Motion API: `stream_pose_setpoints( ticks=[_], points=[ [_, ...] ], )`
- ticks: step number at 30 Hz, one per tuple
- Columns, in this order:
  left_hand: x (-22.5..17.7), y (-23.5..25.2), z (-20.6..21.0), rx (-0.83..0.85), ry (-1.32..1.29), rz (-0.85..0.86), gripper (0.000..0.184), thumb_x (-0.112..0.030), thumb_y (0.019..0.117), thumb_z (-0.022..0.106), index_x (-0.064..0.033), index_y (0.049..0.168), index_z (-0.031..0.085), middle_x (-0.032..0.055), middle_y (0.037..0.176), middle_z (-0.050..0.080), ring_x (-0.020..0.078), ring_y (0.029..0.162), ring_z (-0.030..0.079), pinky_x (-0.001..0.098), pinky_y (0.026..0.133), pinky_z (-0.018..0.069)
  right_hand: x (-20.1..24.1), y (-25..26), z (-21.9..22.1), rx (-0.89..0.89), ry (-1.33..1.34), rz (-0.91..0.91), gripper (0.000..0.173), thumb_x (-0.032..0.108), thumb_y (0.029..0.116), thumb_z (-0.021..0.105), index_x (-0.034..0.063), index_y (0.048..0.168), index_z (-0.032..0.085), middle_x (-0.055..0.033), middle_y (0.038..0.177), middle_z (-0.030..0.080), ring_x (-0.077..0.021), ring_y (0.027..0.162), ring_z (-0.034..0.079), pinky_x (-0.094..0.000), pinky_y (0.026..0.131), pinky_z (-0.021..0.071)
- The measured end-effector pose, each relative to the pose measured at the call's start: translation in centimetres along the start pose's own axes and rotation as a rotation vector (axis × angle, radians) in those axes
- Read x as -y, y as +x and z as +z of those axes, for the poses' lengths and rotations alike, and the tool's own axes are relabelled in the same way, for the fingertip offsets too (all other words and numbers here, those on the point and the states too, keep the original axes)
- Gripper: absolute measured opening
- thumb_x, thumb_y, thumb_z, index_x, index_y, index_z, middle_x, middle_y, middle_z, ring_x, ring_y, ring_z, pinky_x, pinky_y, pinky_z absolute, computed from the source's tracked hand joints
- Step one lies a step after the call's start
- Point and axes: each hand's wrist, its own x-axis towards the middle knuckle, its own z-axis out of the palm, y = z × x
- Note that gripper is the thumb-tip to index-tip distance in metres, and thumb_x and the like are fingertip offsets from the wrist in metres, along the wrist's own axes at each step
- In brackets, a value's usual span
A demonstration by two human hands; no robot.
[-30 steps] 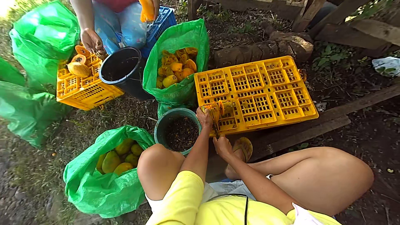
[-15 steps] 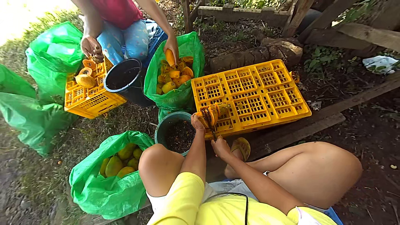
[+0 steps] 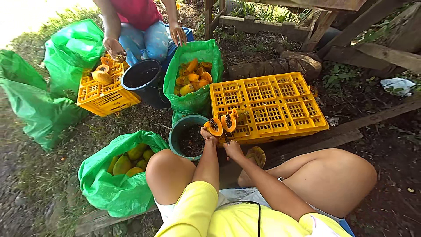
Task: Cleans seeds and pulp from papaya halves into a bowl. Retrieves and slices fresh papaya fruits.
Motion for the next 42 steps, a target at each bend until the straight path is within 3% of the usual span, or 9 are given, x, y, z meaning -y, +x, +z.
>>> stream_pose_setpoints(
  ticks=[7,11,17,19,21,25,32,37,42],
  points=[
    [-4.5,-1.4,-1.2,0.056,-0.194,-0.16,0.057,-0.053,0.1013,0.023,-0.0115,0.127,0.053,0.0127,0.121,0.063,0.0286,0.11,0.063,0.0544,0.089,0.0525,0.9,-1.1,-5.2,-0.367,-0.053,-0.005,0.055,0.043,0.1057,0.055,-0.0004,0.139,0.054,-0.0242,0.12,0.069,-0.0385,0.115,0.067,-0.0559,0.099,0.0506],
    [-7.3,-2.0,-2.6,0.155,-0.152,-0.178,0.045,-0.045,0.103,0.026,-0.0144,0.116,0.056,0.0084,0.107,0.067,0.0236,0.098,0.067,0.0463,0.08,0.0566,0.8,4.0,-8.7,-0.506,0.049,0.074,0.061,0.032,0.1018,0.061,-0.0049,0.147,0.042,-0.0278,0.134,0.061,-0.0388,0.128,0.06,-0.0547,0.107,0.0455],
    [-12.5,-3.6,-5.0,0.334,-0.091,-0.172,0.062,-0.071,0.0964,0.036,-0.027,0.134,0.06,0.0051,0.129,0.067,0.0268,0.114,0.066,0.0506,0.084,0.0583,4.9,2.8,-8.5,-0.588,-0.055,-0.038,0.055,0.029,0.102,0.06,-0.0084,0.141,0.051,-0.0331,0.151,0.041,-0.0453,0.139,0.046,-0.057,0.112,0.0417],
    [-14.1,-4.1,-4.8,0.288,-0.102,-0.192,0.059,-0.065,0.0975,0.039,-0.0217,0.13,0.06,0.0088,0.124,0.067,0.0294,0.111,0.066,0.0539,0.085,0.057,7.5,-0.1,-6.1,-0.516,-0.004,-0.333,0.043,0.018,0.1041,0.056,-0.0066,0.139,0.053,-0.0325,0.146,0.047,-0.048,0.131,0.052,-0.0612,0.107,0.0452],
    [-15.4,-4.1,-4.3,0.227,-0.128,-0.231,0.055,-0.06,0.1002,0.037,-0.0139,0.12,0.061,0.0122,0.11,0.07,0.0298,0.1,0.069,0.0528,0.08,0.0585,9.5,-1.4,-2.8,-0.217,0.063,-0.598,0.039,0.021,0.1079,0.053,-0.0021,0.14,0.056,-0.0276,0.144,0.053,-0.0432,0.125,0.059,-0.059,0.104,0.0493],
    [-17.5,-4.8,-4.1,0.251,0.135,-0.302,0.063,-0.068,0.0955,0.029,-0.0174,0.116,0.062,0.0065,0.102,0.069,0.0213,0.09,0.068,0.0439,0.075,0.0579,11.6,0.0,2.9,0.186,0.15,-0.688,0.06,0.033,0.103,0.065,0.0005,0.151,0.046,-0.0284,0.15,0.047,-0.0432,0.135,0.051,-0.0603,0.111,0.0433],
    [-18.5,-5.6,-1.6,0.301,0.137,-0.051,0.036,-0.026,0.1054,0.033,-0.004,0.123,0.054,0.0137,0.107,0.067,0.0239,0.097,0.067,0.0415,0.086,0.0567,13.3,0.1,4.4,0.169,0.417,-0.601,0.052,0.023,0.1034,0.064,-0.0051,0.145,0.049,-0.0262,0.143,0.056,-0.0313,0.134,0.055,-0.0447,0.115,0.0431],
    [-18.8,-6.3,-1.2,0.201,0.145,-0.073,0.049,-0.047,0.1091,0.031,-0.0111,0.137,0.05,0.0153,0.114,0.066,0.0275,0.098,0.067,0.0448,0.081,0.0582,14.1,-1.1,4.8,0.172,0.296,-0.61,0.062,0.033,0.1028,0.064,-0.0055,0.148,0.046,-0.0297,0.147,0.05,-0.0374,0.139,0.049,-0.0486,0.117,0.0385],
    [-17.5,-5.8,-4.5,0.209,0.274,-0.072,0.044,-0.045,0.1015,0.047,-0.0216,0.138,0.054,0.0085,0.114,0.068,0.023,0.094,0.068,0.0427,0.076,0.0589,11.6,-1.0,5.4,0.161,0.142,-0.585,0.061,0.036,0.1004,0.069,-0.0058,0.142,0.054,-0.0313,0.144,0.052,-0.0441,0.135,0.052,-0.0581,0.113,0.0402]
  ],
)
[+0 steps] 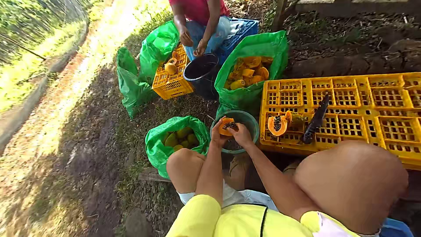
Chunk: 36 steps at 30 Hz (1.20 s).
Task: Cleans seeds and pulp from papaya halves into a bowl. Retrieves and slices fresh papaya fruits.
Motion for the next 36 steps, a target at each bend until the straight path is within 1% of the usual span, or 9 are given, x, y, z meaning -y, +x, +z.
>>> stream_pose_setpoints(
  ticks=[2,7,11,20,23,25,27,34,36],
  points=[
    [0.9,0.2,-0.6,0.021,0.046,-0.005,0.047,-0.047,0.0978,0.052,-0.023,0.138,0.056,0.0073,0.115,0.068,0.0218,0.094,0.069,0.0417,0.076,0.06,-1.1,-0.1,0.0,-0.022,-0.015,0.008,0.062,0.042,0.0987,0.07,-0.004,0.138,0.057,-0.0306,0.139,0.055,-0.0454,0.128,0.056,-0.0623,0.107,0.0438],
    [1.7,1.5,-0.9,0.05,0.076,0.034,0.045,-0.033,0.1008,0.046,-0.0171,0.143,0.051,0.0092,0.121,0.066,0.0199,0.102,0.066,0.0396,0.083,0.0577,-1.9,0.2,0.2,-0.028,-0.026,0.007,0.071,0.044,0.093,0.076,-0.0054,0.14,0.055,-0.0303,0.135,0.058,-0.0445,0.126,0.057,-0.0612,0.107,0.0453],
    [1.6,1.7,-1.2,0.093,0.167,0.068,0.061,-0.035,0.0917,0.059,-0.0177,0.149,0.046,0.0105,0.13,0.062,0.0199,0.11,0.063,0.0389,0.089,0.0563,-2.2,0.6,0.8,-0.053,-0.022,-0.001,0.071,0.044,0.0935,0.076,-0.0069,0.139,0.054,-0.0305,0.135,0.058,-0.0437,0.126,0.058,-0.0594,0.108,0.0452],
    [1.1,1.5,-2.0,0.004,0.159,0.044,0.049,-0.034,0.0991,0.049,-0.0154,0.145,0.05,0.012,0.127,0.064,0.024,0.11,0.064,0.0437,0.09,0.0564,-2.5,1.8,1.1,-0.079,-0.073,-0.066,0.033,0.015,0.1081,0.051,-0.0047,0.13,0.065,-0.027,0.126,0.067,-0.0414,0.123,0.063,-0.056,0.109,0.0454],
    [1.2,1.5,-1.7,-0.067,0.135,0.018,0.042,-0.031,0.1033,0.045,-0.0136,0.141,0.053,0.012,0.122,0.065,0.024,0.106,0.065,0.044,0.088,0.0568,-2.6,1.9,1.3,-0.052,-0.028,-0.034,0.043,0.03,0.1112,0.047,-0.0046,0.128,0.065,-0.0272,0.126,0.066,-0.0408,0.122,0.062,-0.0564,0.107,0.0453],
    [1.4,1.7,-1.6,-0.087,0.137,-0.01,0.039,-0.031,0.1044,0.045,-0.0145,0.139,0.054,0.0099,0.117,0.066,0.0209,0.099,0.066,0.0406,0.083,0.0579,-2.6,1.8,1.7,-0.031,-0.028,-0.001,0.06,0.046,0.1036,0.06,-0.0057,0.134,0.059,-0.0289,0.132,0.06,-0.0426,0.125,0.059,-0.0589,0.106,0.0458],
    [1.8,1.7,-1.6,-0.067,0.13,-0.015,0.037,-0.03,0.1043,0.045,-0.0138,0.137,0.055,0.0084,0.115,0.067,0.018,0.097,0.066,0.0373,0.082,0.0577,-2.7,1.8,2.2,-0.055,-0.07,0.007,0.07,0.049,0.0971,0.069,-0.008,0.135,0.055,-0.03,0.134,0.056,-0.0441,0.124,0.058,-0.0596,0.103,0.0478],
    [1.4,1.3,-1.4,-0.054,0.185,-0.038,0.043,-0.033,0.1037,0.044,-0.0138,0.142,0.053,0.0122,0.124,0.064,0.0255,0.108,0.065,0.0466,0.091,0.0559,-3.5,2.3,1.8,-0.086,-0.107,-0.053,0.036,0.017,0.1103,0.046,-0.0086,0.131,0.061,-0.0304,0.13,0.062,-0.0433,0.124,0.061,-0.055,0.108,0.0463],
    [1.4,1.4,-1.3,-0.086,0.151,-0.048,0.041,-0.033,0.1037,0.045,-0.0132,0.138,0.054,0.0128,0.122,0.065,0.0269,0.108,0.065,0.0486,0.09,0.0557,-3.8,2.3,1.6,-0.089,-0.052,-0.061,0.039,0.021,0.1118,0.044,-0.0084,0.128,0.063,-0.0301,0.128,0.064,-0.0422,0.124,0.061,-0.0536,0.109,0.0453]
  ],
)
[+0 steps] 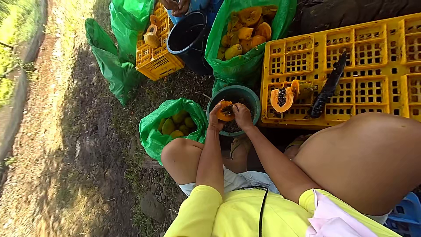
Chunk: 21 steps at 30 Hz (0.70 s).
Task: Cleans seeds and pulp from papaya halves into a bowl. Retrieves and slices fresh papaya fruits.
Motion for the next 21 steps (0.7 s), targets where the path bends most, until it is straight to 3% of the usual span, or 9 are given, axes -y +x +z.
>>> stream_pose_setpoints(
  ticks=[3,5,9,11,13,15,17,21],
  points=[
    [0.2,0.1,0.1,-0.019,0.002,-0.014,0.038,-0.032,0.1039,0.047,-0.0134,0.135,0.056,0.0108,0.117,0.066,0.0233,0.101,0.066,0.0439,0.085,0.0575,0.1,-0.2,0.0,0.037,0.019,0.025,0.06,0.043,0.1022,0.064,-0.0075,0.134,0.058,-0.0299,0.132,0.059,-0.0432,0.125,0.059,-0.0571,0.106,0.0465],
    [0.5,0.0,-0.1,0.026,0.052,-0.005,0.042,-0.031,0.1032,0.047,-0.0137,0.14,0.054,0.0103,0.12,0.065,0.0211,0.102,0.066,0.0409,0.086,0.0575,0.2,-0.2,0.2,0.037,-0.012,0.055,0.065,0.042,0.0971,0.071,-0.0081,0.135,0.055,-0.0308,0.134,0.056,-0.0445,0.124,0.058,-0.0589,0.104,0.0475],
    [0.5,-0.3,0.0,0.064,0.092,0.001,0.044,-0.028,0.1027,0.046,-0.0126,0.143,0.052,0.0119,0.124,0.064,0.0226,0.107,0.064,0.0417,0.09,0.0555,0.3,0.0,-0.1,0.028,-0.048,0.057,0.039,0.018,0.1045,0.06,-0.0093,0.131,0.058,-0.0308,0.131,0.06,-0.0445,0.124,0.059,-0.0567,0.106,0.0468],
    [0.3,-0.4,0.0,0.049,0.095,-0.018,0.042,-0.031,0.1033,0.046,-0.0133,0.141,0.054,0.0125,0.125,0.065,0.0246,0.109,0.065,0.0439,0.09,0.0562,0.2,-0.1,-0.4,0.042,-0.029,0.046,0.034,0.012,0.1058,0.053,-0.0085,0.132,0.06,-0.0299,0.131,0.062,-0.0428,0.126,0.059,-0.0549,0.109,0.0452],
    [0.1,-0.3,0.2,0.004,0.08,-0.05,0.04,-0.033,0.1042,0.046,-0.0129,0.137,0.057,0.0129,0.122,0.066,0.0265,0.107,0.065,0.0464,0.088,0.0565,0.0,0.1,-0.7,0.061,0.015,0.059,0.035,0.018,0.107,0.053,-0.0069,0.13,0.062,-0.0283,0.129,0.063,-0.0413,0.125,0.06,-0.0548,0.109,0.0452],
    [0.2,-0.4,0.6,-0.049,0.069,-0.071,0.035,-0.033,0.1052,0.046,-0.0128,0.132,0.058,0.0112,0.114,0.066,0.0247,0.099,0.066,0.0456,0.083,0.0577,0.1,-0.1,-0.6,0.09,0.029,0.09,0.052,0.037,0.104,0.062,-0.0061,0.133,0.059,-0.0288,0.131,0.061,-0.0422,0.125,0.059,-0.0572,0.108,0.0456],
    [0.4,-0.4,0.9,-0.066,0.083,-0.075,0.034,-0.032,0.1051,0.048,-0.0129,0.132,0.057,0.0099,0.111,0.066,0.0221,0.095,0.065,0.0428,0.081,0.057,0.2,-0.4,-0.3,0.089,-0.02,0.111,0.064,0.046,0.0993,0.067,-0.007,0.134,0.056,-0.0299,0.133,0.058,-0.0432,0.126,0.058,-0.0585,0.106,0.0462],
    [0.4,-0.7,1.4,-0.024,0.12,-0.063,0.039,-0.032,0.1054,0.047,-0.0121,0.139,0.054,0.012,0.121,0.065,0.0234,0.104,0.065,0.0428,0.086,0.0566,0.1,-0.4,-0.2,0.048,-0.085,0.103,0.035,0.018,0.1086,0.051,-0.01,0.129,0.059,-0.0305,0.13,0.061,-0.0432,0.126,0.059,-0.0546,0.108,0.0458]
  ],
)
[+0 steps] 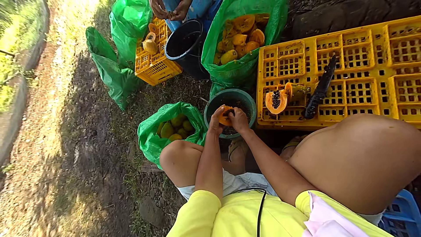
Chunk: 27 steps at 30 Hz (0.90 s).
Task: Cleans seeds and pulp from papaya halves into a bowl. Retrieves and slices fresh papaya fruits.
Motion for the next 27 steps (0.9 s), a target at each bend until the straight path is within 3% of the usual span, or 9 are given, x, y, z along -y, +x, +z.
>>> stream_pose_setpoints(
  ticks=[3,6,8,10,13,16,20,22,27],
  points=[
    [-0.3,0.0,0.1,-0.008,-0.016,-0.001,0.038,-0.033,0.106,0.046,-0.0123,0.137,0.055,0.0127,0.121,0.065,0.0258,0.105,0.066,0.0459,0.087,0.0568,-0.4,0.5,-0.5,0.004,0.131,0.013,0.032,0.012,0.1083,0.047,-0.0072,0.129,0.062,-0.029,0.129,0.064,-0.0415,0.127,0.059,-0.0544,0.11,0.0438],
    [-0.3,0.3,0.0,-0.033,0.028,0.021,0.04,-0.031,0.1053,0.048,-0.013,0.14,0.052,0.0116,0.118,0.065,0.0228,0.1,0.066,0.0428,0.083,0.0576,-0.7,0.9,-0.5,0.073,0.231,0.035,0.048,0.035,0.1035,0.063,-0.0049,0.13,0.062,-0.0282,0.126,0.064,-0.0412,0.122,0.061,-0.0584,0.106,0.046],
    [-0.2,0.5,-0.2,-0.011,0.093,0.041,0.044,-0.027,0.1035,0.051,-0.013,0.145,0.05,0.0116,0.121,0.064,0.0207,0.101,0.064,0.0398,0.085,0.0564,-0.6,0.9,-0.3,0.086,0.216,0.062,0.058,0.04,0.0974,0.072,-0.006,0.131,0.059,-0.0299,0.127,0.063,-0.0436,0.122,0.06,-0.0608,0.105,0.046],
    [0.0,0.5,-0.5,0.038,0.136,0.055,0.047,-0.024,0.1009,0.054,-0.0132,0.147,0.049,0.0123,0.123,0.063,0.0205,0.103,0.064,0.039,0.086,0.056,-0.6,0.8,-0.3,0.059,0.189,0.069,0.051,0.034,0.0976,0.073,-0.0063,0.127,0.061,-0.0298,0.122,0.065,-0.0437,0.119,0.062,-0.0608,0.103,0.047],
    [0.0,0.7,-0.8,0.078,0.155,0.051,0.049,-0.024,0.1002,0.054,-0.0128,0.147,0.049,0.0137,0.126,0.063,0.0222,0.107,0.064,0.0405,0.089,0.0554,-0.5,0.9,-0.6,0.049,0.163,0.064,0.032,0.018,0.1019,0.063,-0.0056,0.123,0.065,-0.0285,0.12,0.066,-0.0427,0.118,0.063,-0.0599,0.102,0.0473],
    [-0.2,0.6,-0.7,0.019,0.133,0.033,0.045,-0.025,0.1028,0.051,-0.0127,0.146,0.05,0.014,0.127,0.063,0.0235,0.108,0.064,0.0422,0.089,0.0554,-0.7,1.2,-0.6,0.066,0.225,0.08,0.03,0.015,0.1058,0.054,-0.0045,0.125,0.067,-0.0264,0.123,0.067,-0.0393,0.12,0.063,-0.0565,0.105,0.0458],
    [-0.4,0.4,-0.6,-0.035,0.129,0.001,0.044,-0.028,0.1028,0.053,-0.0139,0.145,0.051,0.014,0.126,0.063,0.0246,0.108,0.063,0.0436,0.087,0.0556,-0.8,1.1,-0.4,0.078,0.225,0.05,0.042,0.029,0.1003,0.07,-0.0042,0.125,0.064,-0.0267,0.121,0.067,-0.0402,0.117,0.064,-0.0584,0.103,0.0478],
    [-0.6,0.2,-0.6,-0.012,0.119,-0.011,0.043,-0.03,0.1035,0.051,-0.0132,0.143,0.052,0.0133,0.125,0.063,0.0247,0.107,0.064,0.0437,0.087,0.0558,-1.0,1.0,-0.3,0.03,0.216,0.026,0.031,0.016,0.1005,0.067,-0.0042,0.124,0.066,-0.0263,0.121,0.067,-0.0402,0.118,0.064,-0.0574,0.104,0.0473],
    [-1.5,-0.2,-0.3,-0.097,0.019,-0.116,0.038,-0.04,0.1048,0.048,-0.0092,0.124,0.06,0.0144,0.11,0.067,0.0278,0.096,0.068,0.0485,0.081,0.0583,-1.7,1.3,-0.3,-0.039,0.361,0.04,0.02,0.003,0.0984,0.064,-0.0033,0.117,0.069,-0.022,0.117,0.069,-0.0332,0.112,0.065,-0.0512,0.1,0.0494]
  ],
)
